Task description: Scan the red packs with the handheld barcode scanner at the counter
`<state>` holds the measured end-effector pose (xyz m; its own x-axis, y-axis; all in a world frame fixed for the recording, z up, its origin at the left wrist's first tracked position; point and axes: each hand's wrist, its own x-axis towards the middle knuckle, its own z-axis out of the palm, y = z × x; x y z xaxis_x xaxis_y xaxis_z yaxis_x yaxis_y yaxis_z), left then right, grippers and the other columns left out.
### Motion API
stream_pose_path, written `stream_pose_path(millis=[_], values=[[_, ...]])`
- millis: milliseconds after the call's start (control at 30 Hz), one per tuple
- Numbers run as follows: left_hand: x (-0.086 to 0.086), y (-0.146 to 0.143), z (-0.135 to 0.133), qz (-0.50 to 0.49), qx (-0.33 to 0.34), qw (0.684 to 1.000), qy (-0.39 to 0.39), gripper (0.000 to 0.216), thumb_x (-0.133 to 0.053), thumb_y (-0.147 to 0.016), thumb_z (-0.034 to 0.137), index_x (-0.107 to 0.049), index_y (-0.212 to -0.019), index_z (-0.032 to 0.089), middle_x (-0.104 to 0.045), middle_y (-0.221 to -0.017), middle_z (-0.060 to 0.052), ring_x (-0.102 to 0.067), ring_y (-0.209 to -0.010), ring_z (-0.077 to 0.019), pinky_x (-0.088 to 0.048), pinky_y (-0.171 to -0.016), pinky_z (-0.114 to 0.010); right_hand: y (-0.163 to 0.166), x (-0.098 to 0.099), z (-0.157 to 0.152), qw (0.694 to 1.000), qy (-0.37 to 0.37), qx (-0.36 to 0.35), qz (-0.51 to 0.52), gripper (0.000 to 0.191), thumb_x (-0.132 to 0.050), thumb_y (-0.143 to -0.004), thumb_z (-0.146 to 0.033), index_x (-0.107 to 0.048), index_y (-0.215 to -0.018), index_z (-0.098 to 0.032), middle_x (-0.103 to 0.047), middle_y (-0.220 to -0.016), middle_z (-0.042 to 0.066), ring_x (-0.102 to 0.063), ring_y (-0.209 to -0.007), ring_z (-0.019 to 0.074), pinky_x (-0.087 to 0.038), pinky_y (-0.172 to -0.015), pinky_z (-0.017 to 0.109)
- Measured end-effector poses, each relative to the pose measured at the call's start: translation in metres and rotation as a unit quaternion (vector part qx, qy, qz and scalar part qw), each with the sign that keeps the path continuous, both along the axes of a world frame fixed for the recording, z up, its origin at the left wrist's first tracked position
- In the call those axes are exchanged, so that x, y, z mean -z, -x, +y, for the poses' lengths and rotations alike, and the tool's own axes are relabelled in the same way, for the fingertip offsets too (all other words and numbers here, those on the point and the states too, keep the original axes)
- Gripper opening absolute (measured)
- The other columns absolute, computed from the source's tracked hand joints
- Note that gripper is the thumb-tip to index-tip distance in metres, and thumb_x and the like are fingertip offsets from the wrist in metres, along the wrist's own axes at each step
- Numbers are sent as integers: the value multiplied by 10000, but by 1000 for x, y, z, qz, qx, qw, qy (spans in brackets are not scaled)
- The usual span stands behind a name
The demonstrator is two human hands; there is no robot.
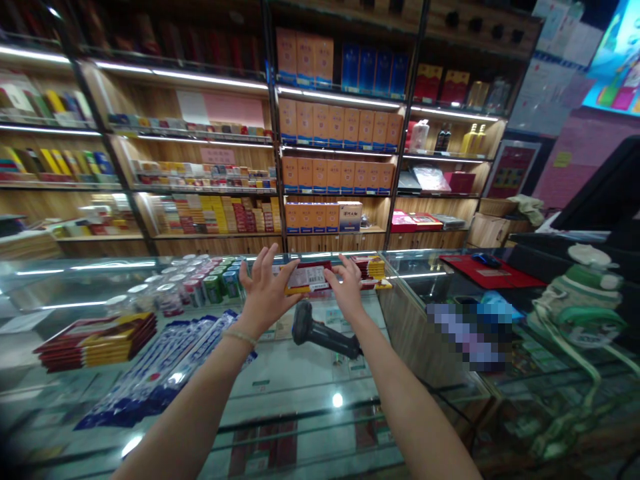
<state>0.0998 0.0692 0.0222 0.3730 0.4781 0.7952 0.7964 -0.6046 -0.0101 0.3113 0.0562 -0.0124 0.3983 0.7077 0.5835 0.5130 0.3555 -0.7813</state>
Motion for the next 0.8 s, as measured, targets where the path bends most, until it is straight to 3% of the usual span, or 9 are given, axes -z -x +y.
stream_pose_path(millis=[267,467,667,800], values=[[-6,5,-1,-13,-20,1000,7,633,-823,-794,333,-631,-1396,330,-240,-1731,-175,-219,-1593,-411,-36,-1243,-713,11,-13,-3,995,63,42,-71,216,-620,-922,-445,-729,-913,-259,-601,-1500,64,-401,-1445,309,-249,-1219,587],[-4,8,1,-27,-24,999,14,636,-820,-784,262,-637,-1387,349,-248,-1730,-168,-210,-1598,-407,-46,-1238,-726,18,-17,-6,982,107,62,-141,211,-596,-948,-388,-734,-1056,-270,-608,-1481,69,-431,-1427,313,-299,-1202,570],[-2,9,3,-50,-22,998,18,618,-807,-801,284,-635,-1392,337,-236,-1730,-182,-205,-1596,-416,-45,-1233,-732,23,-14,-26,973,96,84,-193,480,-543,-972,-443,-571,-1422,-279,-542,-1548,107,-379,-1494,325,-270,-1223,575],[-1,11,3,-54,-28,998,25,635,-812,-792,267,-633,-1397,337,-233,-1728,-189,-216,-1591,-422,-56,-1230,-733,31,-9,-57,945,135,54,-293,723,-680,-869,-462,-467,-1533,-272,-377,-1680,123,-245,-1581,354,-175,-1249,630]])
